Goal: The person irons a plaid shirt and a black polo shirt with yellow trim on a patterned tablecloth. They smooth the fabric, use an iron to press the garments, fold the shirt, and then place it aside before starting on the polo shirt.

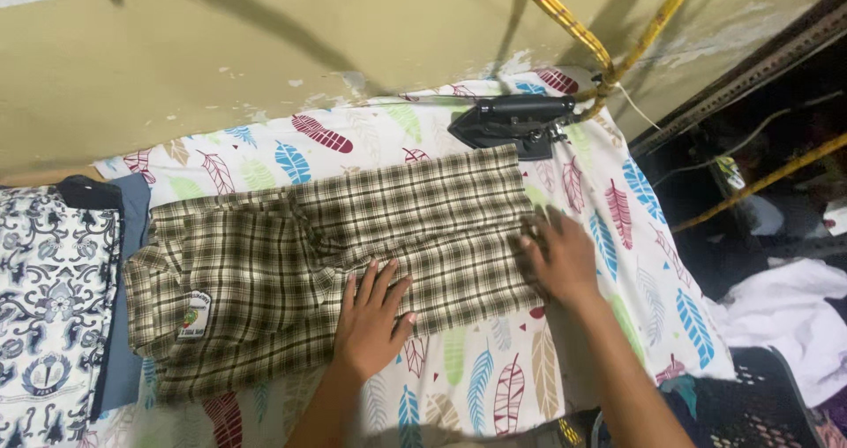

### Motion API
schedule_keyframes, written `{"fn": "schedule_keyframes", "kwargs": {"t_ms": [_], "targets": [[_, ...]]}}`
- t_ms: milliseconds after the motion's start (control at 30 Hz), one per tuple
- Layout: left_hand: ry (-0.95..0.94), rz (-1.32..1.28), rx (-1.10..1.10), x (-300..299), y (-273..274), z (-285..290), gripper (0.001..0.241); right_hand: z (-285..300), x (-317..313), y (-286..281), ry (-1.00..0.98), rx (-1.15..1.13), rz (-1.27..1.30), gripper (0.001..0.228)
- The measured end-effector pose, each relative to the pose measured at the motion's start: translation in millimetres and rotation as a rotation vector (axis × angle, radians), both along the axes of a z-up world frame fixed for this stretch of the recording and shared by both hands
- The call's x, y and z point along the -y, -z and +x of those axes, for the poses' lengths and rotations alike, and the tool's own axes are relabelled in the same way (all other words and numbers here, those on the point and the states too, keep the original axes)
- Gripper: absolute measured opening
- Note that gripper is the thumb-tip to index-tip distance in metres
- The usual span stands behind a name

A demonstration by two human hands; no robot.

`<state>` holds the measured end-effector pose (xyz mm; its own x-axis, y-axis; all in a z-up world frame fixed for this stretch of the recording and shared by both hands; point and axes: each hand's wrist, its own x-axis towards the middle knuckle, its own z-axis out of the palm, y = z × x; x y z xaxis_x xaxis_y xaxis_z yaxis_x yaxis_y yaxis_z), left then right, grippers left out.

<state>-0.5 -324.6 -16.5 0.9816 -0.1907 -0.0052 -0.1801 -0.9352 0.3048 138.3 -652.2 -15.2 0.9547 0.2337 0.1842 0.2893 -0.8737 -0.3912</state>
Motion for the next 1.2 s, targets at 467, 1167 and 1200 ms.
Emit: {"fn": "schedule_keyframes", "kwargs": {"t_ms": [467,1167,1200], "targets": [[-0.003,-0.168,0.245,-2,-3,2,0.052,232,-59,-82,-0.235,-0.125,-0.369,0.077],[-0.007,0.052,0.047,-1,9,1,0.058,123,53,-144,-0.131,-0.055,-0.418,0.063],[-0.007,0.059,0.053,-1,9,1,0.058,112,50,-141,-0.146,-0.037,-0.395,0.063]]}}
